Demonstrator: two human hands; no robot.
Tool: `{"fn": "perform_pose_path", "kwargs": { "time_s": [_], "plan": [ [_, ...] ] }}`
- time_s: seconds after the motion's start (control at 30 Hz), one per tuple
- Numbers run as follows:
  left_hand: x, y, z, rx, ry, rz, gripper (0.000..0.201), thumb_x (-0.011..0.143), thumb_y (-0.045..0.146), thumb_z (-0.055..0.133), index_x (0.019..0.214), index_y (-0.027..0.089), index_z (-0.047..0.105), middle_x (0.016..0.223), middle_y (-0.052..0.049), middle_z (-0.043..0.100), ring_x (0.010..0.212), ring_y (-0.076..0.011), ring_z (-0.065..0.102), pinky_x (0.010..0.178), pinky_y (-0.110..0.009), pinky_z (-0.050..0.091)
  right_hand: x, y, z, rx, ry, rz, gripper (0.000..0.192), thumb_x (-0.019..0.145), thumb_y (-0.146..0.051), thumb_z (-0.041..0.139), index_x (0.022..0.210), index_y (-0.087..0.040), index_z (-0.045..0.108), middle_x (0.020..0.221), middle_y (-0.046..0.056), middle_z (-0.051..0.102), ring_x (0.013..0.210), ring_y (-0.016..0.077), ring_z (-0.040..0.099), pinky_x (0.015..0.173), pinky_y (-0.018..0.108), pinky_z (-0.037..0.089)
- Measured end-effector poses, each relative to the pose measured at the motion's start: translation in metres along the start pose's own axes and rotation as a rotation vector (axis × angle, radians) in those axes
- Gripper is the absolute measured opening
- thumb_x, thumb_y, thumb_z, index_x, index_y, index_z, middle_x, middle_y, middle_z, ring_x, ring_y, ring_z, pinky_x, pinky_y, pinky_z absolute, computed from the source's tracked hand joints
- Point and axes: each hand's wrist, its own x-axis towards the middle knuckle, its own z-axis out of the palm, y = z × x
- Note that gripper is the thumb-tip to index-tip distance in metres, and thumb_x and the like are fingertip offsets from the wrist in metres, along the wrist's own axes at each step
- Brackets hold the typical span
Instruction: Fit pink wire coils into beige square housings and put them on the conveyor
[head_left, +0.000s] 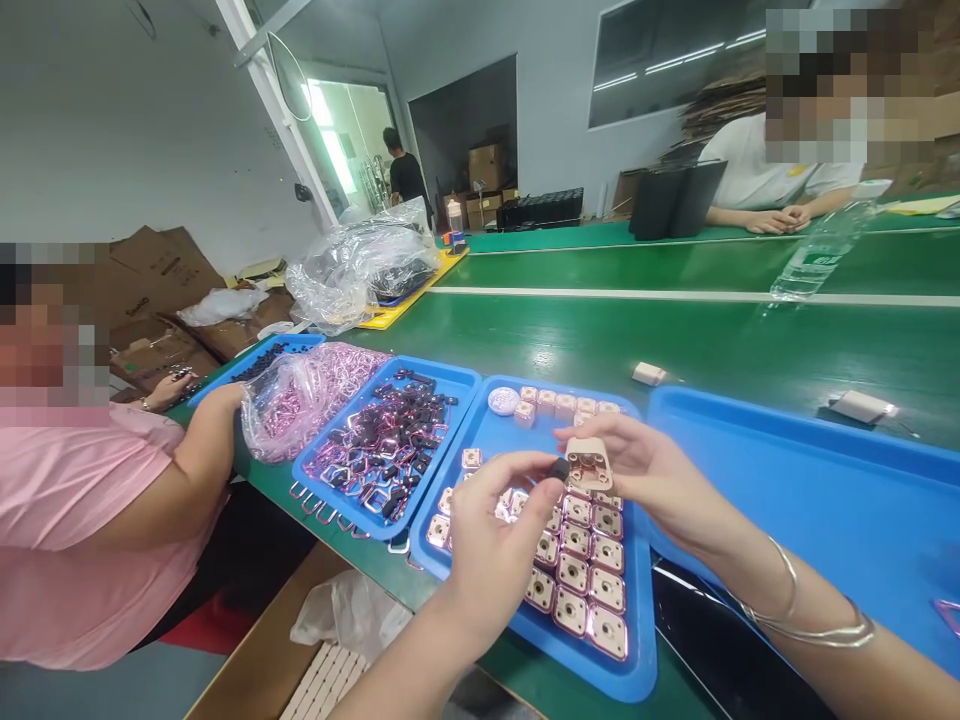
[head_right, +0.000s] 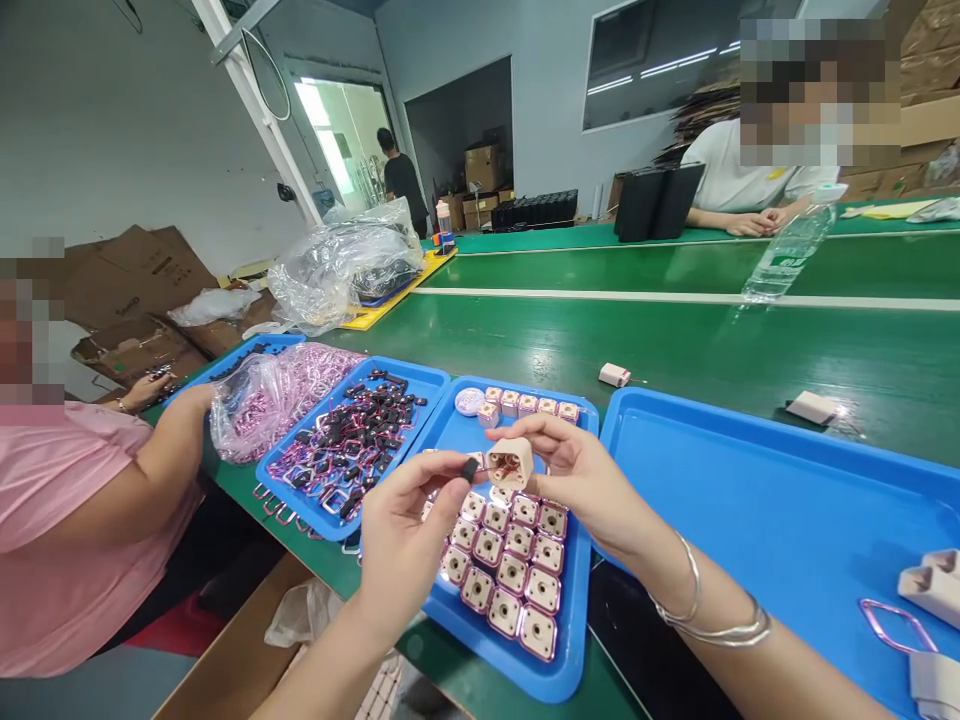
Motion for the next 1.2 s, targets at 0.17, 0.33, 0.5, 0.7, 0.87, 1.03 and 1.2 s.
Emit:
{"fn": "perform_pose_path", "kwargs": {
  "time_s": [0.17,0.33,0.5,0.7,0.87,1.03,1.2],
  "plan": [
    [0.0002,0.0010,0.0021,-0.043,-0.018,-0.030,0.014,0.086,0.028,0.063,0.098,0.023,0.068,0.093,-0.003,0.071,0.085,-0.0148,0.067,0.078,-0.027,0.053,-0.0002,0.0002,0.0002,0.020,0.003,0.017,0.026,0.066,-0.020,0.080,0.088,-0.024,0.067,0.110,0.006,0.072,0.099,0.0245,0.068,0.080,0.033,0.056],
    [-0.0004,0.0009,0.0046,-0.058,-0.030,-0.011,0.014,0.088,0.028,0.061,0.098,0.022,0.069,0.094,-0.003,0.070,0.086,-0.0139,0.065,0.078,-0.026,0.053,-0.0011,0.0007,0.0000,0.030,0.013,0.022,0.027,0.065,-0.019,0.081,0.087,-0.025,0.068,0.107,0.005,0.073,0.096,0.0232,0.069,0.079,0.032,0.057],
    [0.0001,0.0001,0.0045,-0.024,-0.008,-0.034,0.013,0.086,0.028,0.063,0.096,0.022,0.068,0.092,-0.004,0.070,0.084,-0.0157,0.065,0.076,-0.029,0.053,-0.0011,0.0014,-0.0004,0.022,0.030,0.017,0.029,0.063,-0.023,0.084,0.087,-0.023,0.068,0.110,0.008,0.072,0.100,0.0271,0.068,0.081,0.036,0.057],
    [-0.0027,-0.0005,0.0034,0.134,-0.002,0.023,0.014,0.084,0.030,0.065,0.096,0.023,0.068,0.089,-0.003,0.068,0.080,-0.0169,0.063,0.075,-0.033,0.051,-0.0010,0.0026,-0.0029,0.039,0.039,0.015,0.030,0.062,-0.024,0.084,0.087,-0.025,0.068,0.110,0.007,0.073,0.103,0.0276,0.067,0.083,0.037,0.057],
    [-0.0037,-0.0005,0.0005,0.216,0.033,0.057,0.012,0.085,0.028,0.064,0.094,0.022,0.067,0.086,-0.002,0.068,0.078,-0.0165,0.062,0.073,-0.033,0.050,-0.0008,0.0036,-0.0041,0.052,0.045,0.010,0.031,0.062,-0.023,0.084,0.089,-0.027,0.068,0.110,0.005,0.073,0.099,0.0252,0.068,0.081,0.034,0.057],
    [-0.0049,0.0051,0.0008,0.275,0.030,0.124,0.010,0.081,0.024,0.068,0.091,0.020,0.066,0.082,-0.001,0.068,0.074,-0.0154,0.061,0.071,-0.031,0.048,-0.0016,0.0046,-0.0050,0.044,0.048,-0.014,0.030,0.063,-0.024,0.085,0.088,-0.027,0.068,0.108,0.004,0.073,0.098,0.0232,0.068,0.079,0.030,0.057],
    [-0.0041,0.0065,0.0017,0.283,-0.025,0.194,0.009,0.083,0.023,0.067,0.091,0.019,0.065,0.084,-0.002,0.069,0.077,-0.0162,0.061,0.071,-0.031,0.048,-0.0029,0.0041,-0.0048,-0.022,0.046,-0.026,0.030,0.064,-0.026,0.084,0.090,-0.026,0.068,0.110,0.006,0.072,0.102,0.0262,0.067,0.084,0.034,0.056]
  ]
}}
